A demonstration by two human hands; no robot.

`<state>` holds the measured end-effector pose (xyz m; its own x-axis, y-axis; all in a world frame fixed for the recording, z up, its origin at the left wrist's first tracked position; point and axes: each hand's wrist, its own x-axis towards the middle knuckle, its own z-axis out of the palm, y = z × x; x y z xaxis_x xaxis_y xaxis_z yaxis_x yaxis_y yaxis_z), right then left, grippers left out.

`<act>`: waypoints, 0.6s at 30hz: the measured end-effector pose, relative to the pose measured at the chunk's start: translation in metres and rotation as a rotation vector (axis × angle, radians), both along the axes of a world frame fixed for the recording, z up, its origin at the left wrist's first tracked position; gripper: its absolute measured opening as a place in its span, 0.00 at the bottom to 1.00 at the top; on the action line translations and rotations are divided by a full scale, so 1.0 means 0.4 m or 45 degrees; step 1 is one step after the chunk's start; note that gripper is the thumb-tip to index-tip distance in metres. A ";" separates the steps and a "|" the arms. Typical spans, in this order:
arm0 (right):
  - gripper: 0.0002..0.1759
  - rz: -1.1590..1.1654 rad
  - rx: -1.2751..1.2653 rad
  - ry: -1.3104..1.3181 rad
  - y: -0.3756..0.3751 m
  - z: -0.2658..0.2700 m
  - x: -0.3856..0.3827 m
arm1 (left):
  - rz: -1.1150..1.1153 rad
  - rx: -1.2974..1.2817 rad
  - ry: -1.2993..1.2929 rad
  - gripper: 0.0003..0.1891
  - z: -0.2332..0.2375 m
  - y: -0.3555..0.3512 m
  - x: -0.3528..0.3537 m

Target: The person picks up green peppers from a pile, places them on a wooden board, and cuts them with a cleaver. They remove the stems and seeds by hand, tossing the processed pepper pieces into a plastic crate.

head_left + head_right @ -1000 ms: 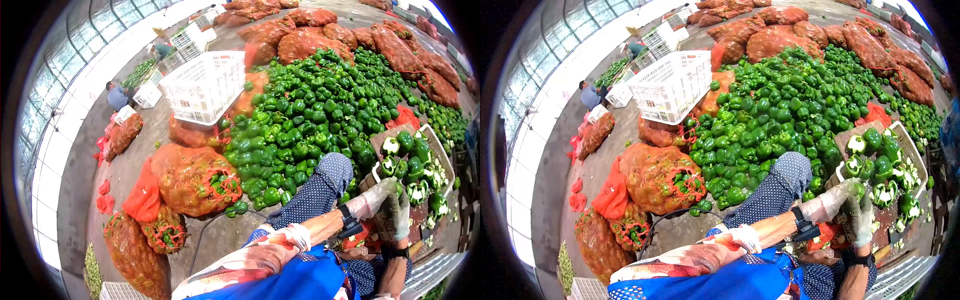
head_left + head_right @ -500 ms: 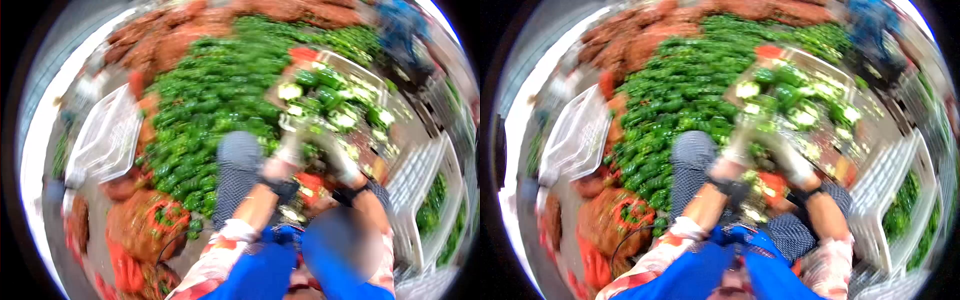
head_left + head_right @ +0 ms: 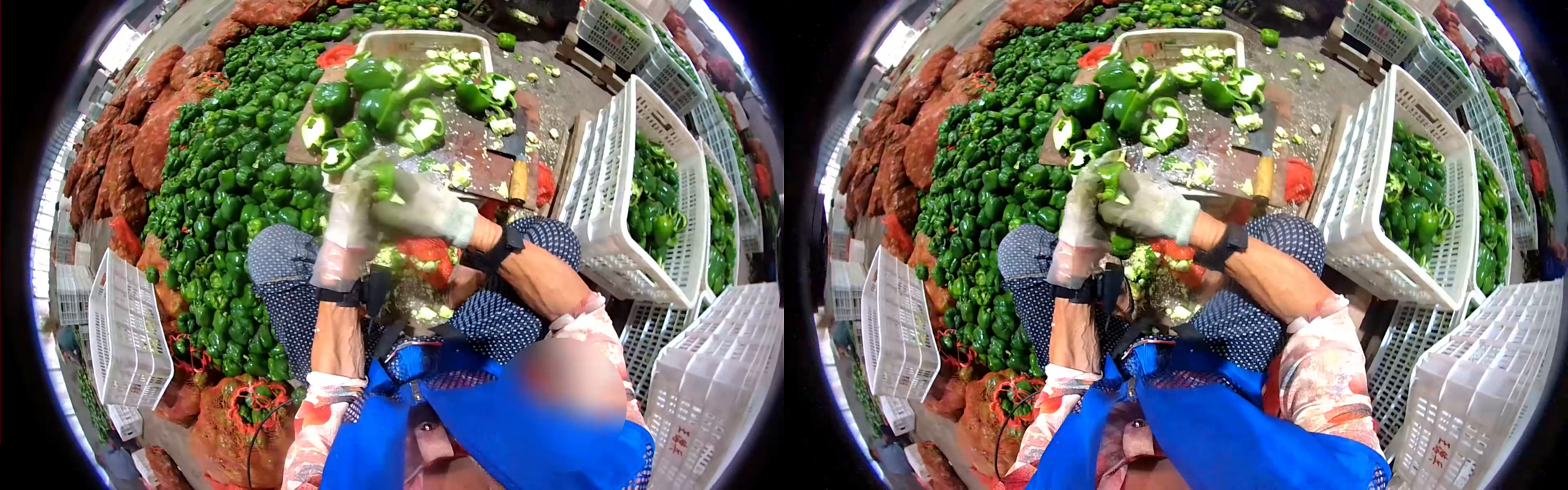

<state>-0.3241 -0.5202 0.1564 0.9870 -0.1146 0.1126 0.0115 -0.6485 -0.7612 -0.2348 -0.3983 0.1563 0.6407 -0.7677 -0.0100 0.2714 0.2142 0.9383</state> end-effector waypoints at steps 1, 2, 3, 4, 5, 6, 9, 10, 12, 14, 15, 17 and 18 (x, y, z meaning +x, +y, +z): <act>0.28 0.048 -0.156 0.043 -0.004 0.015 -0.003 | 0.061 -0.075 0.009 0.38 -0.016 -0.002 0.008; 0.27 -0.098 0.102 0.147 0.003 0.063 -0.010 | 0.038 -0.011 0.110 0.24 0.005 0.000 -0.004; 0.20 -0.016 0.221 0.049 0.002 0.053 -0.008 | 0.013 0.063 0.069 0.26 0.005 0.003 0.002; 0.18 0.103 0.241 -0.035 -0.003 0.050 -0.014 | -0.006 0.136 0.029 0.29 0.016 0.009 0.009; 0.16 0.226 0.259 -0.117 -0.009 0.049 -0.022 | -0.051 0.102 0.251 0.27 0.026 0.009 0.009; 0.16 0.295 0.387 -0.106 -0.009 0.051 -0.030 | -0.130 0.016 0.360 0.27 0.035 0.022 -0.012; 0.20 0.459 0.866 0.146 -0.016 0.052 -0.052 | -0.338 -0.160 0.059 0.29 0.028 0.041 -0.019; 0.19 0.494 0.989 0.260 -0.018 0.052 -0.051 | -0.340 -0.081 0.018 0.29 0.036 0.044 -0.018; 0.13 0.475 1.155 0.339 -0.012 0.066 -0.061 | -0.345 0.071 -0.069 0.28 0.061 0.042 -0.015; 0.12 0.339 1.126 0.298 0.001 0.090 -0.064 | -0.243 0.126 -0.507 0.25 0.054 0.032 -0.003; 0.13 0.248 1.051 0.299 0.008 0.086 -0.052 | -0.222 0.139 -0.148 0.25 0.057 0.035 -0.010; 0.17 0.061 0.898 0.292 0.011 0.068 -0.031 | -0.086 0.213 0.153 0.24 0.054 0.025 -0.007; 0.21 0.109 0.693 0.130 0.006 0.051 -0.030 | 0.025 0.283 0.099 0.23 0.040 0.017 0.001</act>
